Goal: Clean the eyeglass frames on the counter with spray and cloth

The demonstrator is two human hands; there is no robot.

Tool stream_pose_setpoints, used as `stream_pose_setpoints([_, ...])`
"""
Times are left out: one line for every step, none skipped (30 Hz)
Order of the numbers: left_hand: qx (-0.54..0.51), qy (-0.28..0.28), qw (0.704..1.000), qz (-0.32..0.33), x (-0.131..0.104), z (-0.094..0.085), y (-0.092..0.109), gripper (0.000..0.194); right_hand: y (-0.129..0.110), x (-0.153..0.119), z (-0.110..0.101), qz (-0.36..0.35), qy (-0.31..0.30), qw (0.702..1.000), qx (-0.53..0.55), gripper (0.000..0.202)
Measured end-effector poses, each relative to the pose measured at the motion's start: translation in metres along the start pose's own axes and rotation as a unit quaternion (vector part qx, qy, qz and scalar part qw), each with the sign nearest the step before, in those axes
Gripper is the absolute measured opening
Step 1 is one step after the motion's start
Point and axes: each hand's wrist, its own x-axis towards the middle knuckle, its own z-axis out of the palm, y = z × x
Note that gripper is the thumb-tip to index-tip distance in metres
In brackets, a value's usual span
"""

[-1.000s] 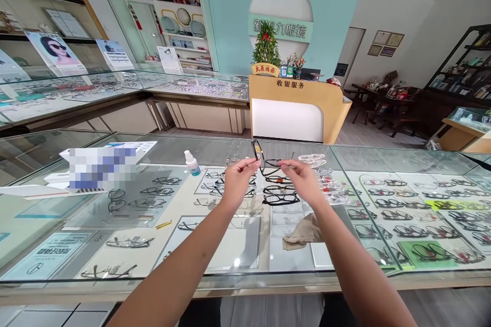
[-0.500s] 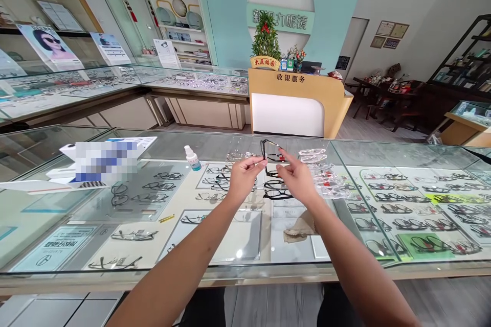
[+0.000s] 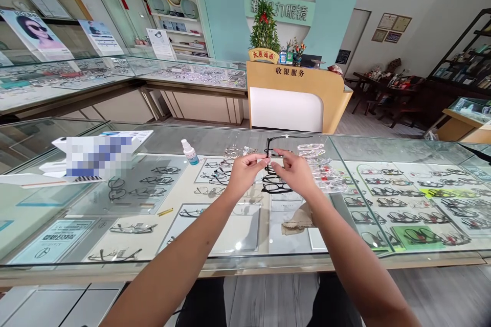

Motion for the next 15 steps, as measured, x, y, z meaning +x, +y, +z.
stream_pose_setpoints([-0.006,-0.004,1.0,-0.006,0.0,0.0,0.001,0.051,0.001,0.0,0.002,-0.006,-0.01,1.0,-0.008,0.053])
stream_pose_setpoints([-0.012,-0.008,1.0,-0.014,0.0,0.0,0.003,0.051,0.003,0.001,0.005,-0.016,-0.015,1.0,-0.014,0.05])
stream_pose_setpoints([-0.018,-0.014,0.999,-0.023,0.0,0.0,0.004,0.051,0.004,0.001,0.007,-0.029,-0.016,0.999,-0.017,0.047])
stream_pose_setpoints([-0.026,-0.02,0.999,-0.03,0.0,-0.001,0.006,0.05,0.006,0.001,0.009,-0.046,-0.014,0.999,-0.017,0.044])
stream_pose_setpoints([-0.035,-0.025,0.998,-0.034,0.0,-0.001,0.007,0.05,0.009,0.001,0.011,-0.065,-0.01,0.998,-0.014,0.042])
stream_pose_setpoints([-0.042,-0.032,0.998,-0.036,0.0,-0.001,0.008,0.05,0.011,0.002,0.013,-0.083,-0.004,0.997,-0.009,0.04])
stream_pose_setpoints([-0.048,-0.039,0.998,-0.034,0.0,-0.002,0.009,0.049,0.013,0.002,0.015,-0.1,0.005,0.995,-0.003,0.037])
stream_pose_setpoints([-0.051,-0.045,0.997,-0.032,0.0,-0.002,0.01,0.049,0.016,0.003,0.016,-0.115,0.014,0.993,0.004,0.035])
stream_pose_setpoints([-0.05,-0.05,0.997,-0.028,0.0,-0.003,0.01,0.049,0.018,0.003,0.018,-0.125,0.022,0.992,0.011,0.033])
stream_pose_setpoints([-0.047,-0.055,0.997,-0.025,0.0,-0.003,0.01,0.049,0.02,0.003,0.02,-0.132,0.027,0.991,0.017,0.031])
stream_pose_setpoints([-0.042,-0.058,0.997,-0.022,0.0,-0.004,0.01,0.049,0.021,0.004,0.021,-0.135,0.033,0.99,0.023,0.029])
stream_pose_setpoints([-0.036,-0.06,0.997,-0.021,0.0,-0.004,0.01,0.05,0.022,0.004,0.023,-0.134,0.038,0.99,0.031,0.028])
stream_pose_setpoints([-0.031,-0.061,0.997,-0.021,0.001,-0.004,0.009,0.051,0.022,0.004,0.024,-0.129,0.041,0.99,0.04,0.028])
stream_pose_setpoints([-0.026,-0.061,0.998,-0.023,0.001,-0.004,0.009,0.053,0.022,0.004,0.025,-0.12,0.043,0.99,0.051,0.029])
stream_pose_setpoints([-0.023,-0.062,0.997,-0.027,0.001,-0.004,0.008,0.054,0.022,0.004,0.026,-0.111,0.045,0.991,0.064,0.03])
